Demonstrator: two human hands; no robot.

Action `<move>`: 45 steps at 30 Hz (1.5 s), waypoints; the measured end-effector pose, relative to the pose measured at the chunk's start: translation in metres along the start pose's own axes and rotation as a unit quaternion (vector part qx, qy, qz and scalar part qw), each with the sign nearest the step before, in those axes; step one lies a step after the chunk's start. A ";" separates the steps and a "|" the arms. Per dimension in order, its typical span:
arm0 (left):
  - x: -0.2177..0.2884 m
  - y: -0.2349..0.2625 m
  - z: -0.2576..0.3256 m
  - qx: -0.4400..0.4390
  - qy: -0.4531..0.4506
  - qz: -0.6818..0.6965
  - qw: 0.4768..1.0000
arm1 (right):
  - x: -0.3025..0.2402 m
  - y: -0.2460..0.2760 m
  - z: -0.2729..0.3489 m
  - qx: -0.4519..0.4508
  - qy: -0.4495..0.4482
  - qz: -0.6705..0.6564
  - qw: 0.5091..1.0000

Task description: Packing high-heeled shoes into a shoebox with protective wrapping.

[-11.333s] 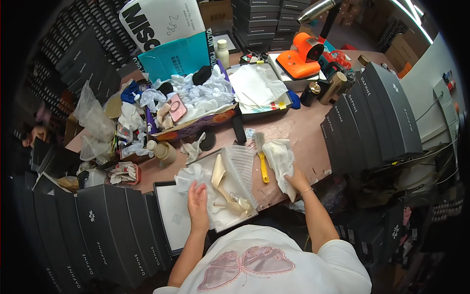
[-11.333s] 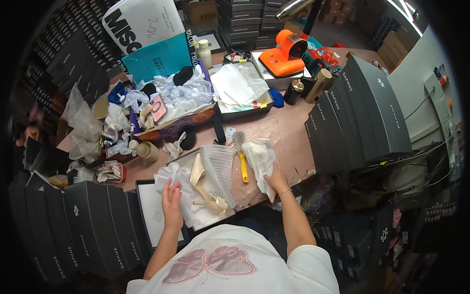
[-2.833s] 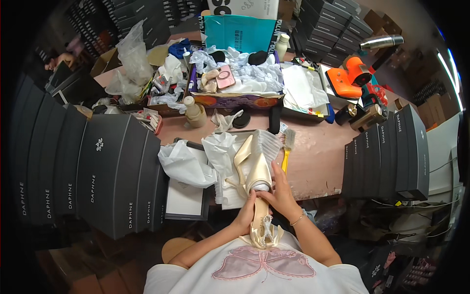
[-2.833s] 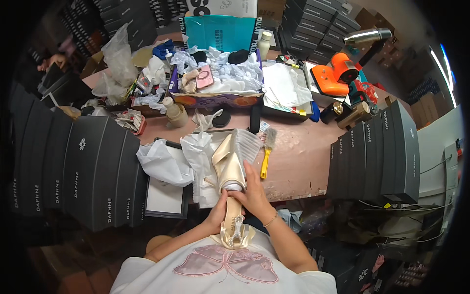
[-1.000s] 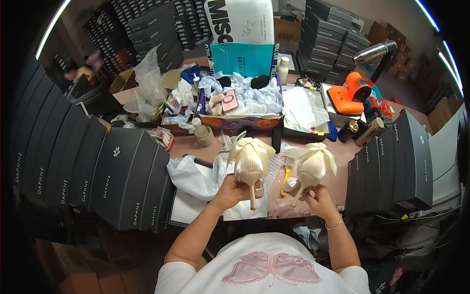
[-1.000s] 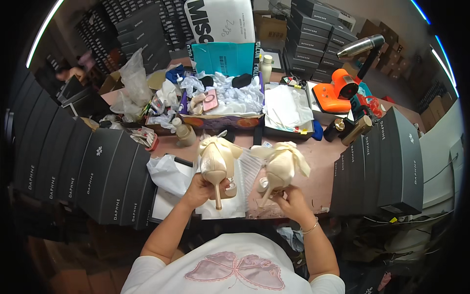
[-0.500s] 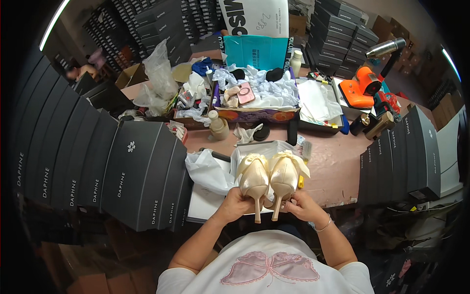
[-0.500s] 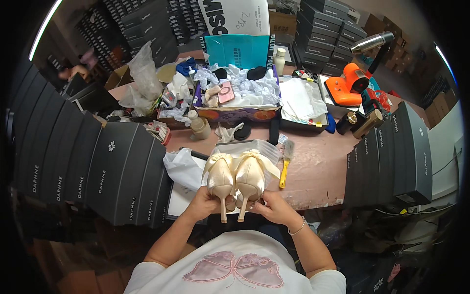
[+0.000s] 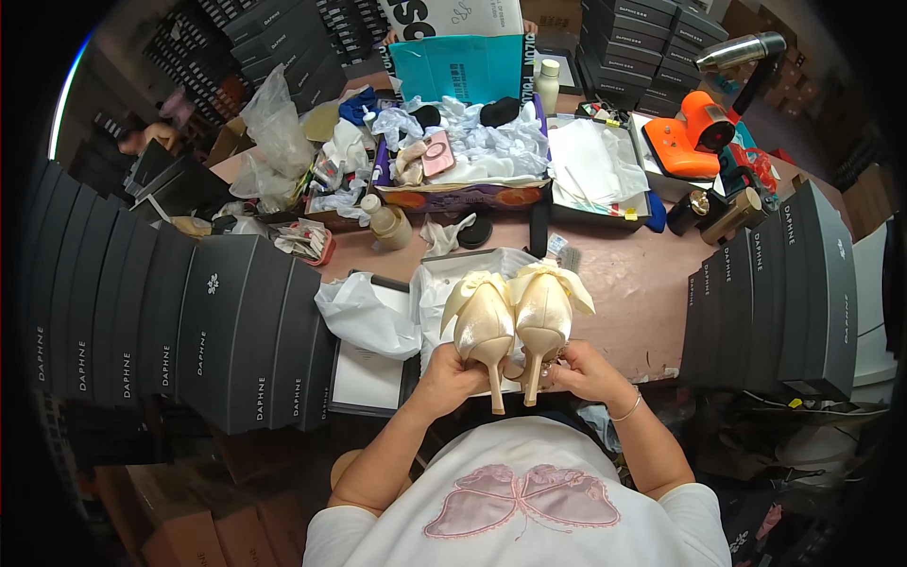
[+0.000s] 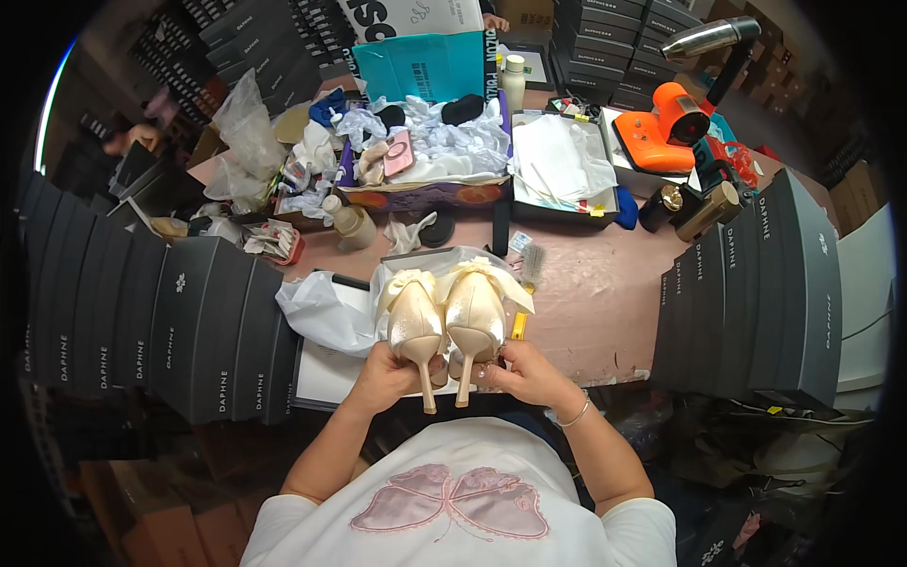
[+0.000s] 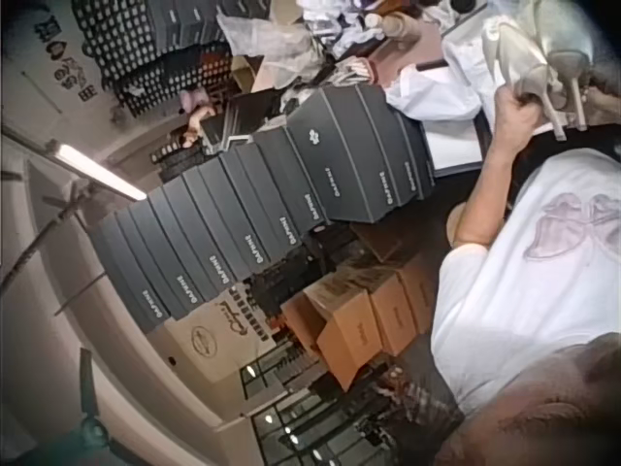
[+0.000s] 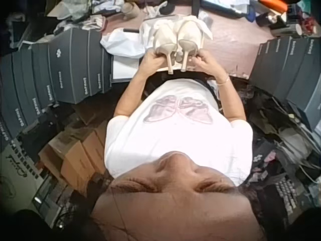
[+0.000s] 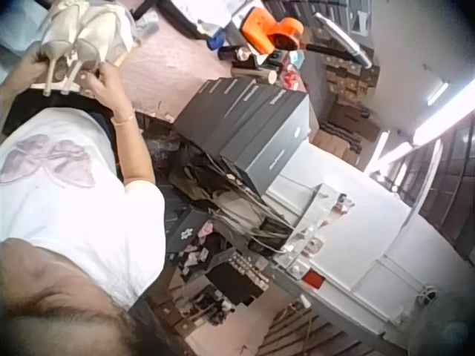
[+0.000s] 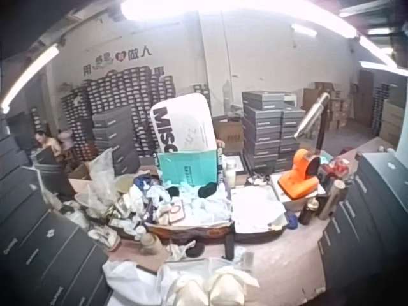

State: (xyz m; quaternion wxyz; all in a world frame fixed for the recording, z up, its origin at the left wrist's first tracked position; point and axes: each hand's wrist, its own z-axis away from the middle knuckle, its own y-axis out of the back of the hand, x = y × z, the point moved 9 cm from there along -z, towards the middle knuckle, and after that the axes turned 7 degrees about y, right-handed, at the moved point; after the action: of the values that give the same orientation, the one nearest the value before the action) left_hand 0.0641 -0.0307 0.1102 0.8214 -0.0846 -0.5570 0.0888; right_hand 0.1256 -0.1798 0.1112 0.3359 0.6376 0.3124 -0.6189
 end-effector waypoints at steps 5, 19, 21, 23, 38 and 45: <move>-0.012 -0.018 -0.019 0.046 0.002 -0.021 0.999 | -0.006 0.028 0.002 -0.007 0.029 0.029 0.999; -0.031 0.029 -0.038 0.059 0.119 -0.097 0.986 | 0.063 0.021 -0.006 0.057 -0.144 -0.361 0.920; -0.008 0.058 -0.039 0.136 0.096 -0.522 0.837 | 0.063 0.019 -0.010 0.078 -0.156 -0.419 0.891; 0.013 0.065 -0.024 0.208 0.007 -0.376 0.903 | 0.058 0.004 -0.016 0.042 -0.147 -0.428 0.891; 0.006 0.013 0.026 0.112 -0.127 0.342 0.924 | -0.080 -0.022 -0.019 0.080 0.162 0.152 0.972; 0.037 -0.009 0.045 0.069 -0.212 0.172 0.960 | -0.109 -0.041 -0.008 0.096 0.265 0.162 0.946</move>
State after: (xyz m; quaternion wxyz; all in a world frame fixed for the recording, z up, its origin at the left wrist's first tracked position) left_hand 0.0358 -0.0285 0.1617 0.6605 -0.1016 -0.6881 0.2826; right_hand 0.0922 -0.1474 0.2187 0.2740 0.8500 0.2218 -0.3914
